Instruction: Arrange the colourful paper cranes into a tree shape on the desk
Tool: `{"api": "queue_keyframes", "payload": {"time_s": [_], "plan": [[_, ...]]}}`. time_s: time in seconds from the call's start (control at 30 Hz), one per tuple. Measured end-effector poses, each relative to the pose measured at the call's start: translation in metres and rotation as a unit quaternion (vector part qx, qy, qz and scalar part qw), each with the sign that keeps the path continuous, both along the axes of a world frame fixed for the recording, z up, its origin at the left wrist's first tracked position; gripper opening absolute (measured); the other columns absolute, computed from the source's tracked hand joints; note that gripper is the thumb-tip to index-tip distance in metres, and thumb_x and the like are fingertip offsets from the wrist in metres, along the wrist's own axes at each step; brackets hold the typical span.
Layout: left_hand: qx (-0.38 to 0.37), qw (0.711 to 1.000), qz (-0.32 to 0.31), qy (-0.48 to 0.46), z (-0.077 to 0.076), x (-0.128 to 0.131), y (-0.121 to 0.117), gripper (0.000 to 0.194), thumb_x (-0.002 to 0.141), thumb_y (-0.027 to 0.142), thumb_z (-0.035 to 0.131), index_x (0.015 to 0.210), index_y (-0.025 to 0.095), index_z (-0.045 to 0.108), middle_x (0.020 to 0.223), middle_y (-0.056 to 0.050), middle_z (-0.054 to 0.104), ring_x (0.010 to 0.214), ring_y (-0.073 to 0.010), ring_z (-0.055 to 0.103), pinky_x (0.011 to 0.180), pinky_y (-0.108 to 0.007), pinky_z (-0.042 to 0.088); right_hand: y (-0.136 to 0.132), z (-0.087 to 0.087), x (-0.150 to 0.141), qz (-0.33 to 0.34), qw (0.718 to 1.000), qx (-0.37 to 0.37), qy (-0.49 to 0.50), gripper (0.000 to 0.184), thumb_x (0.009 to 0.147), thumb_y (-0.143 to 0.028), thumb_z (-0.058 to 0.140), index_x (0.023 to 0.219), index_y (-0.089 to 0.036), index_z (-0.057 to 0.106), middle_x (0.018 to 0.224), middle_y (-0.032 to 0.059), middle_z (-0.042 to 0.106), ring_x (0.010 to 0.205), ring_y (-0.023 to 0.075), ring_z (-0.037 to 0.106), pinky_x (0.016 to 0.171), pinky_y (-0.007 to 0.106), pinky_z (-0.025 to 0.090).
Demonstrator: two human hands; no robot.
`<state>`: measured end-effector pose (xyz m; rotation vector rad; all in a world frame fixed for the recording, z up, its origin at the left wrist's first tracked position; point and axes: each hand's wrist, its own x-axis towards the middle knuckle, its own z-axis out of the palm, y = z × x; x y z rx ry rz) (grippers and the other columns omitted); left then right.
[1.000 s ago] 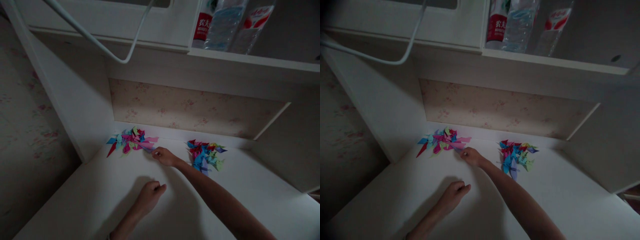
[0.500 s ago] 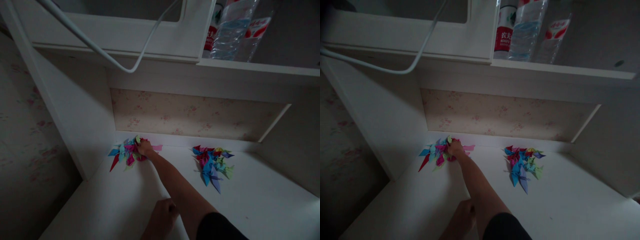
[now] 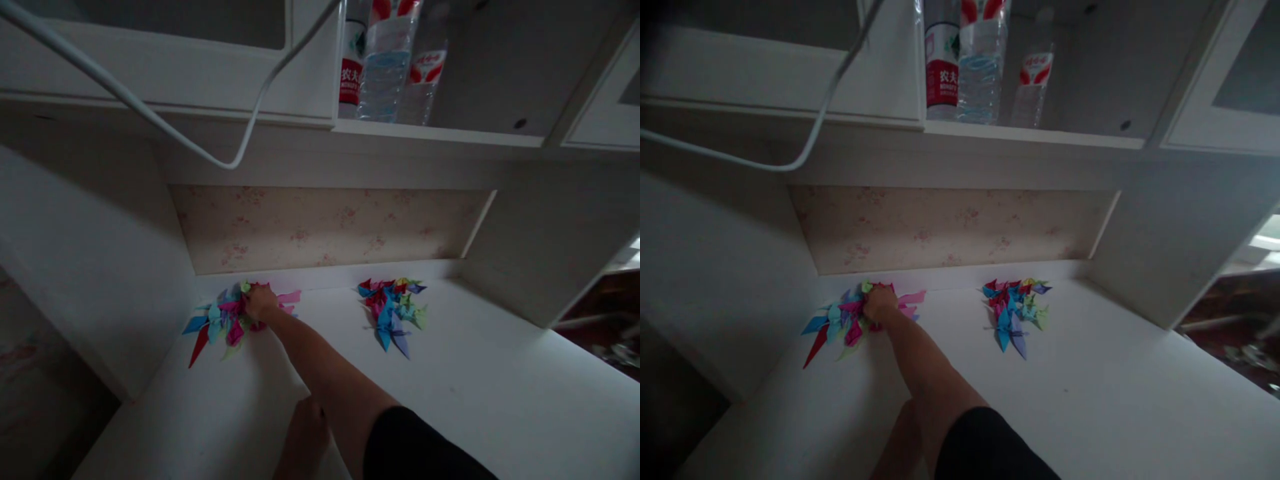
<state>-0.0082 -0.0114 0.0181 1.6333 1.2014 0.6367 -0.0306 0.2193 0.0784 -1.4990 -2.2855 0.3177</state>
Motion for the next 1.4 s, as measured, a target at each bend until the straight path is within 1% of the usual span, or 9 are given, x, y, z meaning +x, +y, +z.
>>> {"api": "queue_keyframes", "payload": {"time_s": [0.13, 0.33, 0.43, 0.6, 0.77, 0.93, 1.03, 1.27, 1.4], "plan": [[0.029, 0.999, 0.008, 0.036, -0.007, 0.002, 0.003, 0.026, 0.081, 0.032, 0.046, 0.065, 0.016, 0.059, 0.064, -0.003, 0.063, 0.063, -0.0169, 0.053, 0.059, -0.026, 0.036, -0.007, 0.007, 0.009, -0.036, 0.996, 0.032, 0.075, 0.019, 0.088, -0.022, 0.049, 0.097, -0.019, 0.065, 0.108, 0.0064, 0.067, 0.101, 0.0204, 0.060, 0.085, 0.032, 0.046], [0.028, 1.000, 0.007, 0.009, -0.019, 0.003, 0.006, 0.041, 0.083, 0.055, 0.044, 0.061, 0.020, 0.041, 0.056, 0.005, 0.040, 0.057, -0.0126, 0.040, 0.053, -0.024, 0.029, -0.054, 0.002, 0.056, -0.018, 0.982, 0.048, 0.182, 0.033, 0.089, -0.022, 0.050, 0.122, -0.021, 0.052, 0.101, 0.0012, 0.069, 0.088, 0.0131, 0.064, 0.079, 0.024, 0.047], [0.034, 0.999, 0.023, -0.012, -0.025, 0.002, 0.007, 0.043, 0.082, 0.057, 0.046, 0.060, 0.021, 0.036, 0.057, 0.007, 0.033, 0.057, -0.0115, 0.037, 0.054, -0.023, 0.029, -0.090, -0.006, 0.098, 0.021, 0.977, 0.042, 0.209, 0.039, 0.087, -0.021, 0.054, 0.127, -0.023, 0.052, 0.098, 0.0000, 0.070, 0.084, 0.0120, 0.064, 0.078, 0.022, 0.049], [0.039, 0.996, 0.063, -0.041, -0.028, 0.001, 0.007, 0.045, 0.081, 0.058, 0.049, 0.060, 0.022, 0.033, 0.059, 0.007, 0.028, 0.057, -0.0107, 0.034, 0.054, -0.021, 0.030, -0.153, -0.009, 0.188, 0.034, 0.974, 0.035, 0.222, 0.034, 0.088, -0.022, 0.053, 0.121, -0.021, 0.061, 0.100, 0.0054, 0.067, 0.084, 0.0135, 0.063, 0.077, 0.024, 0.050], [0.047, 0.992, 0.095, -0.064, -0.020, 0.000, 0.002, 0.038, 0.083, 0.056, 0.049, 0.070, 0.020, 0.049, 0.065, 0.006, 0.039, 0.063, -0.0124, 0.042, 0.058, -0.020, 0.036, -0.214, -0.019, 0.255, 0.076, 0.979, 0.005, 0.192, 0.034, 0.088, -0.018, 0.052, 0.119, -0.023, 0.064, 0.091, 0.0053, 0.065, 0.079, 0.0140, 0.061, 0.073, 0.025, 0.048], [0.024, 0.994, 0.070, -0.083, -0.010, 0.000, -0.008, 0.040, 0.083, 0.052, 0.054, 0.109, 0.022, 0.059, 0.080, 0.002, 0.054, 0.067, -0.0131, 0.050, 0.060, -0.021, 0.040, -0.257, -0.058, 0.260, 0.069, 0.965, 0.020, 0.253, 0.038, 0.087, -0.011, 0.046, 0.117, -0.025, 0.066, 0.093, 0.0062, 0.063, 0.082, 0.0137, 0.060, 0.071, 0.024, 0.048], [0.034, 0.995, 0.039, -0.081, -0.006, 0.002, -0.011, 0.043, 0.083, 0.049, 0.057, 0.115, 0.021, 0.059, 0.085, 0.000, 0.057, 0.066, -0.0122, 0.052, 0.059, -0.021, 0.041, -0.268, -0.075, 0.251, 0.091, 0.955, 0.019, 0.282, 0.042, 0.086, -0.009, 0.044, 0.118, -0.027, 0.065, 0.095, 0.0059, 0.063, 0.083, 0.0134, 0.060, 0.072, 0.023, 0.048], [0.120, 0.993, 0.003, -0.024, -0.006, 0.004, -0.012, 0.028, 0.086, 0.043, 0.054, 0.087, 0.019, 0.069, 0.086, -0.003, 0.062, 0.079, -0.0161, 0.057, 0.071, -0.023, 0.046, -0.267, -0.072, 0.246, 0.102, 0.943, 0.022, 0.317, 0.037, 0.089, -0.012, 0.045, 0.120, -0.026, 0.062, 0.100, 0.0056, 0.066, 0.091, 0.0146, 0.061, 0.081, 0.025, 0.050], [0.109, 0.994, 0.016, -0.020, -0.006, 0.004, -0.012, 0.029, 0.086, 0.044, 0.053, 0.092, 0.019, 0.067, 0.086, -0.003, 0.063, 0.077, -0.0159, 0.057, 0.070, -0.023, 0.046, -0.268, -0.070, 0.245, 0.084, 0.944, 0.043, 0.316, 0.036, 0.089, -0.013, 0.046, 0.119, -0.027, 0.059, 0.106, 0.0074, 0.064, 0.099, 0.0174, 0.059, 0.089, 0.031, 0.049]]}}
